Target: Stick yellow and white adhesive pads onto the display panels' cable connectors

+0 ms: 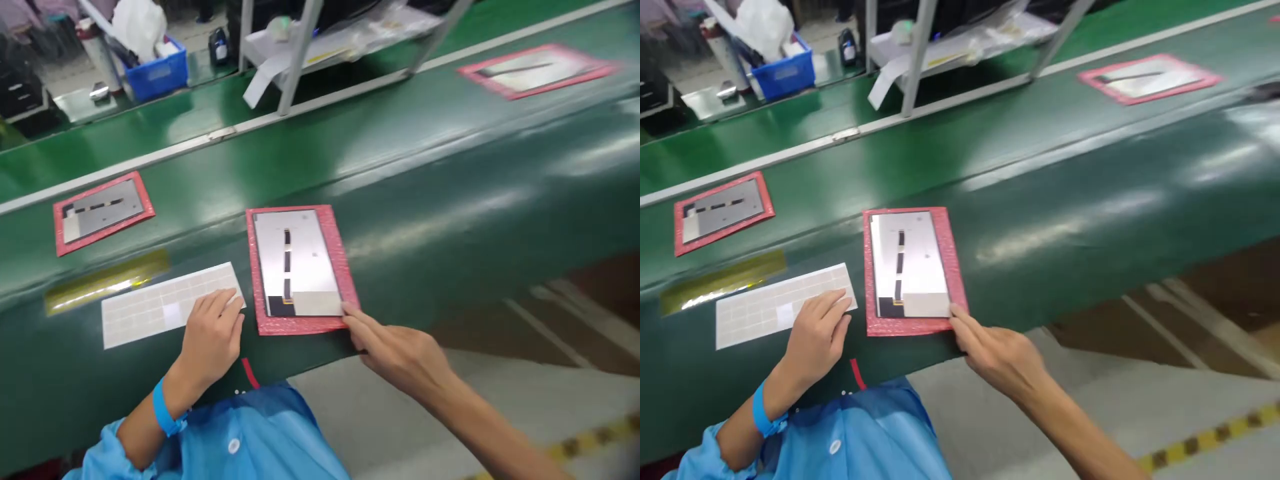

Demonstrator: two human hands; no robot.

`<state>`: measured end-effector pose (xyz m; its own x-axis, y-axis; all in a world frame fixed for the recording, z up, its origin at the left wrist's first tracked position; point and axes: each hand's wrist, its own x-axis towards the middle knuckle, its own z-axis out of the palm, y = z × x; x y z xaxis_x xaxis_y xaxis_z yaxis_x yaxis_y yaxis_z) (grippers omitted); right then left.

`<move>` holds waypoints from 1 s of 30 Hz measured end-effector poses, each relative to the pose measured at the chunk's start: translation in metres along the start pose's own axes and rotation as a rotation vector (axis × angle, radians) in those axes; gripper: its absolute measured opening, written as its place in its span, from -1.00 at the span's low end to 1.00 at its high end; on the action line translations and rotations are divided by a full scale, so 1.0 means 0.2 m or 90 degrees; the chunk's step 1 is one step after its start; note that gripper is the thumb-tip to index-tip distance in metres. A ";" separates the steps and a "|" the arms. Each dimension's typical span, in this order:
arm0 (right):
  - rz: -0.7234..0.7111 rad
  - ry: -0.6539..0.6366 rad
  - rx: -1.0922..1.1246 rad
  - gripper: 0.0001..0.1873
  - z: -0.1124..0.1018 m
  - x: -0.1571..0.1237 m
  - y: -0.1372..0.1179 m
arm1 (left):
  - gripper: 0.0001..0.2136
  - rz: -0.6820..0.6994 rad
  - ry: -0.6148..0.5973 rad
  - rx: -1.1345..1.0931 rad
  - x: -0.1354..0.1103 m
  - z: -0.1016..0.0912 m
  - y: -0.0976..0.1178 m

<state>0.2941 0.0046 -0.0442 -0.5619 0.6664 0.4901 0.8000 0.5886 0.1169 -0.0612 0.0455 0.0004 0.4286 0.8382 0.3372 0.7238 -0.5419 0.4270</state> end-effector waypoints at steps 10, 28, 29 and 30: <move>0.524 0.184 1.166 -0.76 -0.27 0.65 -0.66 | -0.75 -0.149 0.044 -0.269 -0.28 -0.17 0.32; 0.598 0.049 0.995 -0.80 0.29 1.17 -0.81 | -0.79 -0.238 0.096 0.011 -0.37 -0.43 -0.43; 0.614 0.070 0.990 -0.78 0.36 1.24 -0.83 | -0.78 -0.242 0.077 0.058 -0.36 -0.44 -0.52; 0.619 0.081 0.994 -0.76 0.42 1.30 -0.85 | -0.75 -0.247 0.041 0.103 -0.35 -0.43 -0.61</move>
<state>-0.0048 0.1161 -0.0094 0.0003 0.9988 -0.0499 -0.1484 -0.0493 -0.9877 -0.2261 0.0476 -0.0022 0.0763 0.9698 0.2316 0.9027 -0.1658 0.3971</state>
